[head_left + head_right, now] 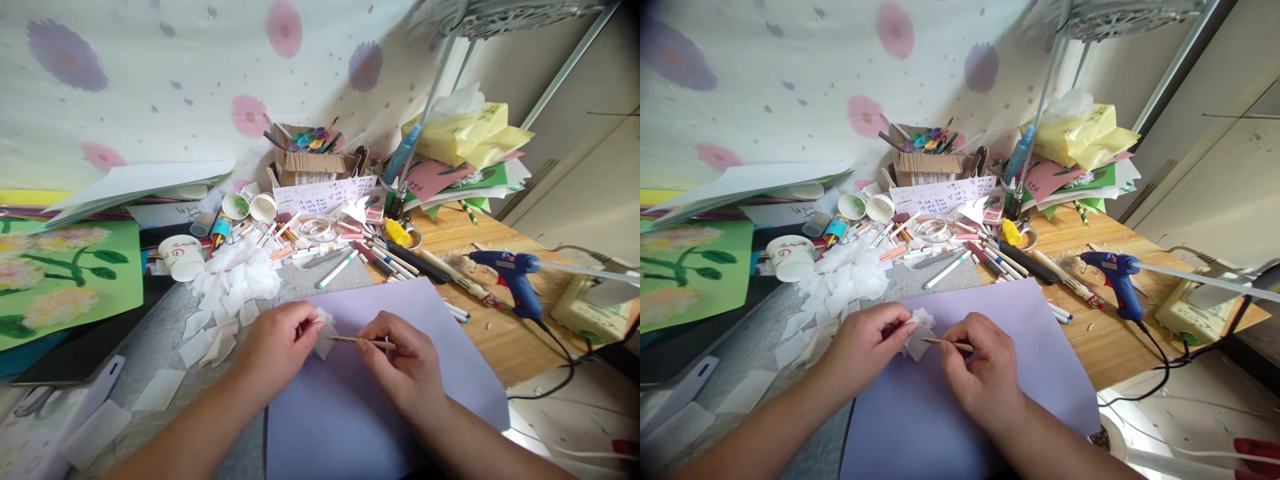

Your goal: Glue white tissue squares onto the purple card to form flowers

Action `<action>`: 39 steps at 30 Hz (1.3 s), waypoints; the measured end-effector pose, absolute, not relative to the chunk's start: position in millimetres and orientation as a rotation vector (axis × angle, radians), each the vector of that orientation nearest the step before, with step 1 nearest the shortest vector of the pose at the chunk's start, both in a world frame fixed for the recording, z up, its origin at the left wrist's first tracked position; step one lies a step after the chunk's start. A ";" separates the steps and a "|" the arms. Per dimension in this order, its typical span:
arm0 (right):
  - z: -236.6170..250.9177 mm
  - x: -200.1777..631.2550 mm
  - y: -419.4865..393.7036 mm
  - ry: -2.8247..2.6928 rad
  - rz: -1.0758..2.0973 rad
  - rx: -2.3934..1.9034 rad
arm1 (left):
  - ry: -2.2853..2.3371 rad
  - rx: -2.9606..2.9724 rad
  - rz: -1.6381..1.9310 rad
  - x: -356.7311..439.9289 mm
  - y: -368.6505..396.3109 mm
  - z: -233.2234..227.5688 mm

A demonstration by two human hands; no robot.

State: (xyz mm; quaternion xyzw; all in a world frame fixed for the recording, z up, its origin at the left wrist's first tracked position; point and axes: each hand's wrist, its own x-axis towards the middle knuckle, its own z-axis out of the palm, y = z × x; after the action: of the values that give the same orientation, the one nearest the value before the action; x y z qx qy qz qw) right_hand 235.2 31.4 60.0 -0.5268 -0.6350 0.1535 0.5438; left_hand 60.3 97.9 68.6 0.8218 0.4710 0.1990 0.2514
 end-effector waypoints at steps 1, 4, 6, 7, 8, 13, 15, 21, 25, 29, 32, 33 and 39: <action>58.7 236.2 30.9 -1.481 0.378 -1.249 | 1.266 2.227 0.540 60.2 98.0 70.2; 54.0 239.1 30.1 -1.355 0.430 -1.268 | 1.167 2.144 0.439 55.6 97.9 78.9; 52.2 240.1 30.8 -1.305 0.469 -1.293 | 1.023 2.105 0.295 48.8 97.5 87.0; 52.1 240.2 31.5 -1.303 0.487 -1.306 | 0.941 2.096 0.232 44.9 97.4 91.1; 52.5 240.0 32.4 -1.310 0.502 -1.312 | 0.868 2.091 0.193 41.3 97.3 94.8; 56.2 238.2 35.0 -1.353 0.518 -1.312 | 0.939 2.090 0.277 35.3 99.1 100.3; 55.7 238.3 34.2 -1.353 0.512 -1.315 | 1.042 2.101 0.339 39.1 99.6 96.8; 48.2 240.4 28.9 -1.262 0.499 -1.250 | 1.193 1.994 0.509 55.0 96.2 82.6; 49.3 240.0 30.0 -1.300 0.496 -1.243 | 1.209 2.198 0.498 60.4 95.8 75.3; 53.8 238.4 31.3 -1.411 0.455 -1.248 | 1.210 2.284 0.513 61.8 97.3 71.9; 55.2 238.0 29.7 -1.443 0.402 -1.233 | 1.210 2.302 0.505 61.5 98.2 71.1; 55.3 237.9 29.3 -1.444 0.388 -1.229 | 1.209 2.305 0.509 61.1 98.5 71.0; 54.9 234.5 34.1 -1.577 0.328 -1.292 | 1.179 2.319 0.507 58.9 101.4 69.9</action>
State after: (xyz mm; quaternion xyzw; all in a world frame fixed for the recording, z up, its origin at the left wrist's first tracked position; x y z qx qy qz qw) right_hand 234.5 34.1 54.9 -0.5372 -0.6556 0.1365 0.5128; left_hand 58.9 101.4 69.9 0.8486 0.4316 0.1857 0.2432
